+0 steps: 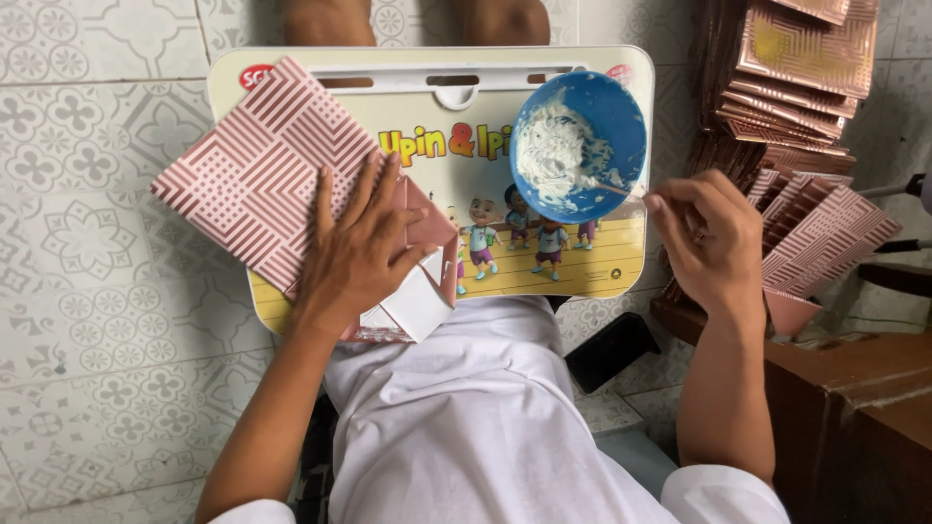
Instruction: Folding patterned paper and applying adhesive with a stick to assemble small pouches.
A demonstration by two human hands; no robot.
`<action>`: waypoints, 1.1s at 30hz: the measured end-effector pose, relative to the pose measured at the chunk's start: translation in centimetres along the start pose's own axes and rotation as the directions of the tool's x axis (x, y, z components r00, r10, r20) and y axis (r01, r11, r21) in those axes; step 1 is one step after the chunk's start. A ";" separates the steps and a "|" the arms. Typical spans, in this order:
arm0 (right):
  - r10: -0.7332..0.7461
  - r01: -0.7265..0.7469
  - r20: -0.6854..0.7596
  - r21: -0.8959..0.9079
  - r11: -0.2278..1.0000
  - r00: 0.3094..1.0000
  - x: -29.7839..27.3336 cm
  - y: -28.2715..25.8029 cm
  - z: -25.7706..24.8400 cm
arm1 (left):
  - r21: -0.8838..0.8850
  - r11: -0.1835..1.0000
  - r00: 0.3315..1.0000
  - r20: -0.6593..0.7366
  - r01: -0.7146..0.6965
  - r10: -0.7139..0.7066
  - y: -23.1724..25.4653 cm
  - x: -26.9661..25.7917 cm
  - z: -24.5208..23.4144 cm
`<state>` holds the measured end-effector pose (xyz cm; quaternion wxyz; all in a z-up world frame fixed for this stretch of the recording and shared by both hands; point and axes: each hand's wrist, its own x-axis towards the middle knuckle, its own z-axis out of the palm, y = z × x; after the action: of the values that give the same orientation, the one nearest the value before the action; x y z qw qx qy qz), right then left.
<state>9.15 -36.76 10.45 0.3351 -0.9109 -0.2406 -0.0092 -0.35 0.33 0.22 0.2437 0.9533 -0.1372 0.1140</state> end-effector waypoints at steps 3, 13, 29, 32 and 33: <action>0.044 -0.047 0.087 0.028 0.999 0.995 -1.3 -3.9 0.2 | 0.019 1.000 0.973 0.230 -0.012 0.007 0.1 -0.4 -1.8; -0.079 0.063 0.298 0.063 0.996 0.951 -3.9 -8.0 6.0 | 0.030 0.998 0.949 0.313 -0.052 0.040 -0.5 -0.8 -1.9; -0.164 0.163 0.364 0.034 0.986 0.917 -3.4 -7.3 8.8 | 0.018 0.999 0.933 0.358 -0.052 0.042 -0.9 -0.6 -2.0; -0.132 0.125 0.362 0.043 0.991 0.923 -3.5 -7.3 8.6 | 0.011 0.999 0.933 0.357 -0.053 0.046 -0.8 -0.7 -2.0; -0.122 0.114 0.347 0.043 0.993 0.930 -3.5 -7.2 8.6 | 0.015 0.998 0.936 0.350 -0.057 0.048 -0.9 -0.7 -2.0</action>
<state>1.58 -28.22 7.55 0.2961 -0.8781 -0.3507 0.1352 -1.01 2.17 1.32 0.2002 0.9574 -0.2024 -0.0488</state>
